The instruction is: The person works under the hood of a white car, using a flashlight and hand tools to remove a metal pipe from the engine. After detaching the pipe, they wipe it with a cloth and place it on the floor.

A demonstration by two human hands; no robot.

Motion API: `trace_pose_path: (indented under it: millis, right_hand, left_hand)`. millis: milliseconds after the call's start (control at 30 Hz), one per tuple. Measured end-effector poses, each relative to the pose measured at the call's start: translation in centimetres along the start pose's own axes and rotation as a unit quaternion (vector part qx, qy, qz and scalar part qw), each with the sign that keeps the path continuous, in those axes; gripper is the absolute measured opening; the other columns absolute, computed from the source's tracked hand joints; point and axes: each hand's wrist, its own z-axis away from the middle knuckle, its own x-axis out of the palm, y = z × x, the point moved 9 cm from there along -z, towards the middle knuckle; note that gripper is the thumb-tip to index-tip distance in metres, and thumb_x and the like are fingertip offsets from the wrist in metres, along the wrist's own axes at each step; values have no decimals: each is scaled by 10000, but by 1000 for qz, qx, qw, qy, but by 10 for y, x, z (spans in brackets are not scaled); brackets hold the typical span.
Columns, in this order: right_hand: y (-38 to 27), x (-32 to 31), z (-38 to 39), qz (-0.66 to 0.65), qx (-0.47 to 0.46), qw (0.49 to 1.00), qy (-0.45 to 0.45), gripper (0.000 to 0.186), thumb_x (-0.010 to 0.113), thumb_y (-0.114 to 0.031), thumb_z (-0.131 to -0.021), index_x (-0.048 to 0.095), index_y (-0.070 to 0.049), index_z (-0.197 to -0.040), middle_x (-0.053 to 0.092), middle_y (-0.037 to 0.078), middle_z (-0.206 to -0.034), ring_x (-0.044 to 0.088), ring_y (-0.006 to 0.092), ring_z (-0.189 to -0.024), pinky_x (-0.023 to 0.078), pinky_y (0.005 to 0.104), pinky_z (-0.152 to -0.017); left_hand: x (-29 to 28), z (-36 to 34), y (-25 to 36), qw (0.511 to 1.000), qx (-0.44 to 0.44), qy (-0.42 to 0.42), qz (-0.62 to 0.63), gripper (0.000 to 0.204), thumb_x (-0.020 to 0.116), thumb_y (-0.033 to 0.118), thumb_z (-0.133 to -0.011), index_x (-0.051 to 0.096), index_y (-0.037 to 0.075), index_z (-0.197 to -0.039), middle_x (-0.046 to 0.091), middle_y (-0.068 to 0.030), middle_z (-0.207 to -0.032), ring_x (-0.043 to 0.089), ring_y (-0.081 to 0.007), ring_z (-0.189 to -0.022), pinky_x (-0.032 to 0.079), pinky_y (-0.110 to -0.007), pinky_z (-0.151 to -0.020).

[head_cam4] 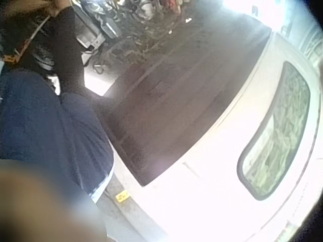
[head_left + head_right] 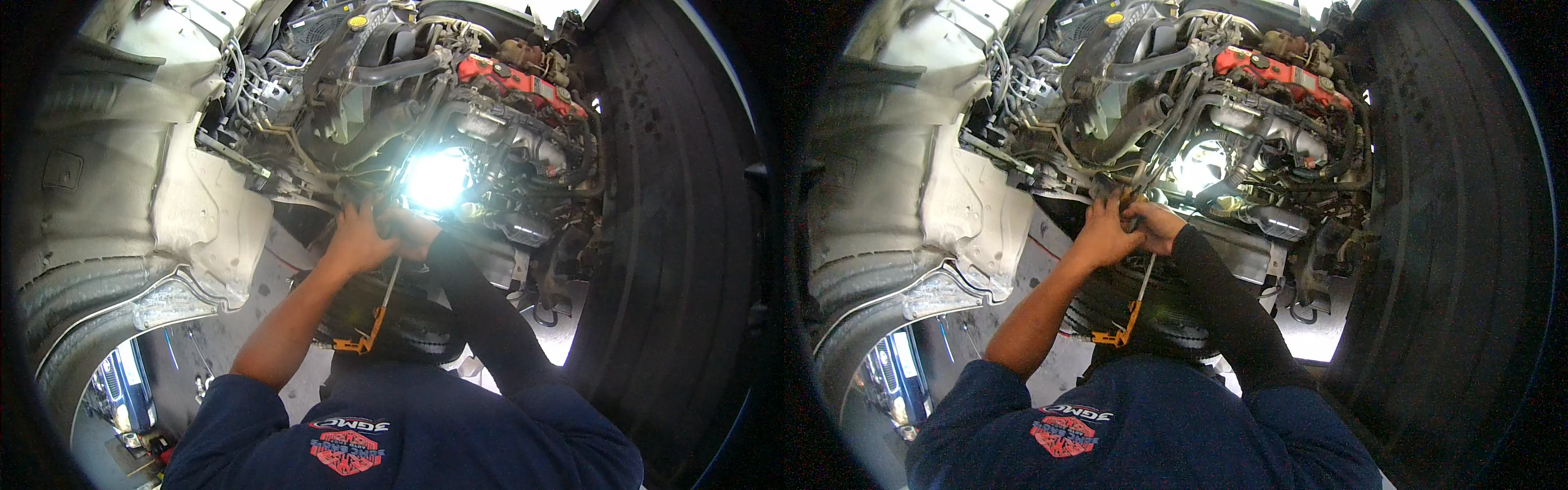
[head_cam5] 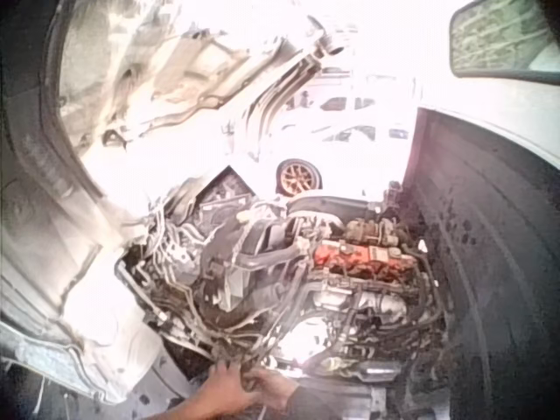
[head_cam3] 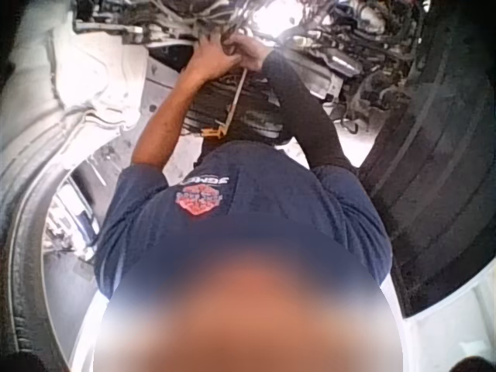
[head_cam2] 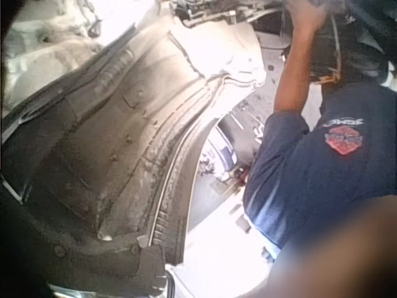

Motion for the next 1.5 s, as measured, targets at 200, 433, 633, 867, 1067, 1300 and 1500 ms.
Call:
trace_pose_path:
  millis: [200,433,633,867,1067,1300,1500]
  right_hand:
    - [-5,-5,3,21,-9,998,58,230,628,-158,-988,571,-25,-1166,593,98,-1138,636,219,-990,580,396,-842]
    - [-26,-2,6,137,-15,990,32,365,655,-324,-1006,604,-61,-1253,610,102,-1185,642,223,-1031,565,424,-898]
    - [-164,-78,19,529,-160,795,249,664,614,-600,-955,685,50,-1071,704,198,-972,721,302,-891,568,428,-846]
    - [-221,-107,-26,587,-186,708,345,895,599,-750,-899,709,135,-971,730,232,-802,752,349,-806,578,432,-775]
    - [-210,-107,-34,504,-236,773,304,835,641,-710,-901,695,123,-928,709,242,-769,746,348,-758,580,423,-727]
    - [-200,-116,-47,461,-241,810,270,693,656,-610,-953,667,78,-868,688,175,-720,716,281,-661,555,437,-664]
    - [-201,-111,-41,470,-233,815,245,706,634,-599,-963,638,102,-877,690,220,-773,732,327,-710,572,454,-679]
  left_hand:
    - [7,-8,1,998,30,53,-16,1027,766,426,-838,246,-63,-1577,366,-407,-1493,367,-565,-1406,329,-567,-1198]
    - [3,-6,11,988,14,154,-14,783,724,339,-870,399,-65,-1456,509,-368,-1310,515,-531,-1255,422,-594,-1078]
    - [-2,-9,16,976,15,208,-54,706,671,520,-960,557,-118,-1240,616,-339,-1138,640,-485,-1079,534,-527,-940]
    - [1,-12,13,980,-11,193,-34,680,640,531,-976,576,-118,-1168,681,-338,-1001,702,-493,-933,578,-541,-824]
    - [15,-12,14,989,-62,133,-15,572,668,416,-946,559,-82,-1206,705,-343,-1031,713,-486,-987,578,-536,-871]
    - [5,-17,25,980,-76,162,-91,536,745,301,-865,550,-46,-1224,721,-291,-1048,718,-475,-972,576,-551,-871]
    - [3,-21,27,975,-59,191,-101,519,760,252,-844,540,-25,-1224,703,-283,-1084,701,-476,-1002,568,-548,-875]
